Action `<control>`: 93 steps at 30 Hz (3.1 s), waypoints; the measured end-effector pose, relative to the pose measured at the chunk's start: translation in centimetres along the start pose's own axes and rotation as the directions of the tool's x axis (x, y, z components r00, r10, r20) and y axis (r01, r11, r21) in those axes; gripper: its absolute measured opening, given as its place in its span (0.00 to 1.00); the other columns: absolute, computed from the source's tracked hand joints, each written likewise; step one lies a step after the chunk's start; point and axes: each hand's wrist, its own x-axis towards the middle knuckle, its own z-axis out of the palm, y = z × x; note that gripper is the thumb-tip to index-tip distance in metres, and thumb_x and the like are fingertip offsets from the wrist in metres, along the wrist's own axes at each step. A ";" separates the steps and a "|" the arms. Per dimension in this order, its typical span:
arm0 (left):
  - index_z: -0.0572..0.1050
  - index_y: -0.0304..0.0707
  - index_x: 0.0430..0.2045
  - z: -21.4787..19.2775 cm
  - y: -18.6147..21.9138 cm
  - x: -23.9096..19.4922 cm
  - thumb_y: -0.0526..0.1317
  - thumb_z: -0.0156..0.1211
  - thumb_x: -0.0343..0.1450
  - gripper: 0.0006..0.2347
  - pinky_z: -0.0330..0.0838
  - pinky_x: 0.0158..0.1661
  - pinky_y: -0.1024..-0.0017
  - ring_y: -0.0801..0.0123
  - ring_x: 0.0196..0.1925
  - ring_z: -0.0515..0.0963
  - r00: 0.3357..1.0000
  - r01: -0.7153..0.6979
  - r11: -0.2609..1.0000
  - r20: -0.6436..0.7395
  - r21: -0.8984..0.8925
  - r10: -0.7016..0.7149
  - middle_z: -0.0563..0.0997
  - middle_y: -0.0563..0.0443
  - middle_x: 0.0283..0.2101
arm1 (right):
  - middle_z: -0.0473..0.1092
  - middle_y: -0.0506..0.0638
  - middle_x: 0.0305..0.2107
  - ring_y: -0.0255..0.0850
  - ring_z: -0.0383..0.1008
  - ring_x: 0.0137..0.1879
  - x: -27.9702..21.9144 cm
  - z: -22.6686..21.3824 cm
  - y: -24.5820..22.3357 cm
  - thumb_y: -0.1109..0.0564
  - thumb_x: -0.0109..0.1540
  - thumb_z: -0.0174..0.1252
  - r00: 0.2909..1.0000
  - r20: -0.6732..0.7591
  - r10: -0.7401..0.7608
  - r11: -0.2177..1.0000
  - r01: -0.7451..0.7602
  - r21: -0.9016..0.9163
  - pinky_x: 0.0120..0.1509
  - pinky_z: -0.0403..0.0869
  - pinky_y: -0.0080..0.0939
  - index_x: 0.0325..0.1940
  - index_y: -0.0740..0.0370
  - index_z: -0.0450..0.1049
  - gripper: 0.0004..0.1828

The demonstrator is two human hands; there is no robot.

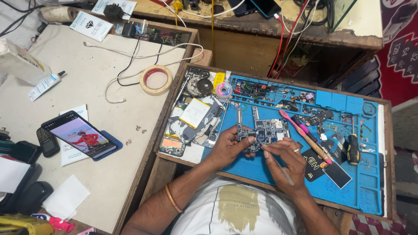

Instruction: The person uses a metal probe to touch and manipulate components on a small circuit board held in their left hand. They repeatedly probe different areas of the board while rotating it to access different sides.

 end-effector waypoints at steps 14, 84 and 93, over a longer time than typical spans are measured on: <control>0.71 0.32 0.45 0.2 0.5 0.1 0.40 0.59 0.77 0.10 0.78 0.28 0.78 0.74 0.28 0.83 0.996 0.032 0.999 -0.082 0.017 -0.031 0.83 0.48 0.33 | 0.79 0.45 0.38 0.37 0.77 0.48 -0.2 0.1 0.1 0.61 0.59 0.65 0.996 0.052 -0.079 0.997 0.079 -0.015 0.70 0.64 0.52 0.43 0.58 0.82 0.08; 0.71 0.26 0.55 -0.6 -1.0 0.3 0.31 0.62 0.75 0.14 0.83 0.43 0.74 0.70 0.41 0.84 0.998 -0.016 1.000 0.055 -0.012 0.017 0.82 0.44 0.47 | 0.77 0.52 0.34 0.33 0.76 0.42 -1.1 0.0 3.6 0.54 0.71 0.54 0.874 0.087 0.477 0.758 -0.460 0.463 0.49 0.73 0.33 0.48 0.71 0.76 0.15; 0.75 0.28 0.44 -0.2 0.0 0.1 0.44 0.54 0.79 0.13 0.80 0.35 0.74 0.68 0.33 0.85 0.999 0.036 0.999 -0.017 0.035 -0.035 0.84 0.45 0.38 | 0.78 0.52 0.32 0.34 0.76 0.40 -1.1 0.2 3.6 0.53 0.70 0.54 0.861 0.098 0.498 0.747 -0.484 0.455 0.46 0.73 0.34 0.45 0.70 0.77 0.16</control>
